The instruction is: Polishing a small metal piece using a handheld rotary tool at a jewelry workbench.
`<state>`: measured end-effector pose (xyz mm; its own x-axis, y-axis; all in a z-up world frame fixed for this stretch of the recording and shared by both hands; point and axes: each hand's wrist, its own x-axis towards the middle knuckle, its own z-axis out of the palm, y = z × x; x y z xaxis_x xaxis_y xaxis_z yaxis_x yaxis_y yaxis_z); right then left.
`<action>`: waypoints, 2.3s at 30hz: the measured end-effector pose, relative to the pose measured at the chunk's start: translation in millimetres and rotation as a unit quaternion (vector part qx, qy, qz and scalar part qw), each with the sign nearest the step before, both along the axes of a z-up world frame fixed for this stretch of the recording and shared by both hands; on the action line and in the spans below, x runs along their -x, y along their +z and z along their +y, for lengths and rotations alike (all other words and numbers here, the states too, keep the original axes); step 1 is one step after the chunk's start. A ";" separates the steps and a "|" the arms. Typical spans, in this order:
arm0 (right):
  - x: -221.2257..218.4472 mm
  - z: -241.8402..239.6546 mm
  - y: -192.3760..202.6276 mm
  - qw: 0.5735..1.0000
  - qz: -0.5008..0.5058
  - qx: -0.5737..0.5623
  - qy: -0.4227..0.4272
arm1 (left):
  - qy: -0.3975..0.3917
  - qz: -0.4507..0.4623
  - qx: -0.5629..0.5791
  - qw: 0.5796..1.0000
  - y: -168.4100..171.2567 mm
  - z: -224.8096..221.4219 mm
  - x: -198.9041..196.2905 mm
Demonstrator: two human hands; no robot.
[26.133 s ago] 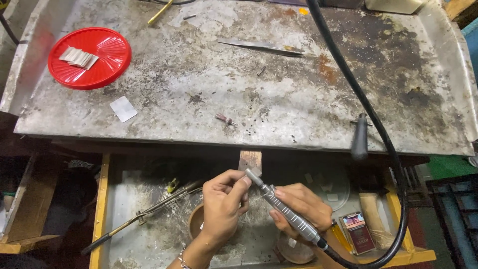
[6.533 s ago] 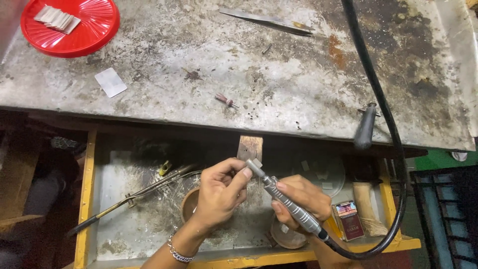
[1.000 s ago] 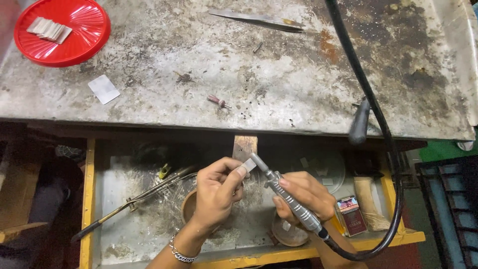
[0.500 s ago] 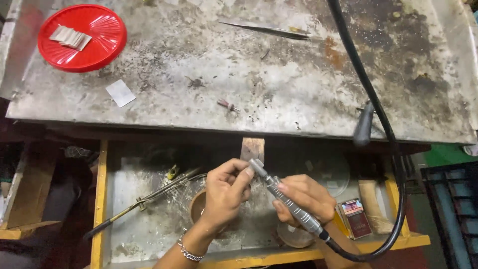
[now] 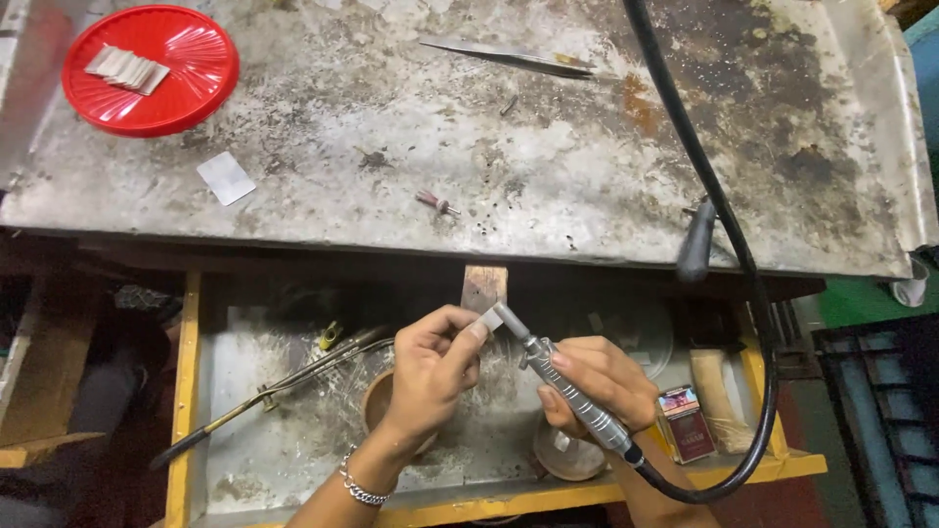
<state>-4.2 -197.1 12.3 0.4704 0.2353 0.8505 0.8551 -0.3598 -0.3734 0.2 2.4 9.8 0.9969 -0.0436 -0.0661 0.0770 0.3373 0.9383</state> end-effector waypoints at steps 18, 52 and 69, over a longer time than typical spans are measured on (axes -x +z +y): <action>-0.2 3.2 11.3 0.999 0.012 0.031 0.004 | 0.002 0.018 0.051 0.999 -0.7 -1.7 -0.9; 4.0 0.1 -1.1 0.999 0.023 -0.020 -0.035 | -0.034 -0.053 0.018 0.998 4.2 3.4 4.0; 5.5 9.0 33.4 0.993 0.103 -0.049 0.018 | -0.104 -0.109 -0.131 0.980 28.5 -14.1 15.1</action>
<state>-9.6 -188.1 45.7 0.6304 0.1751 0.7563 0.7679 -0.2835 -0.5744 -14.9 -11.7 38.3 0.9601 -0.2566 0.1109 -0.0931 0.0806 0.9924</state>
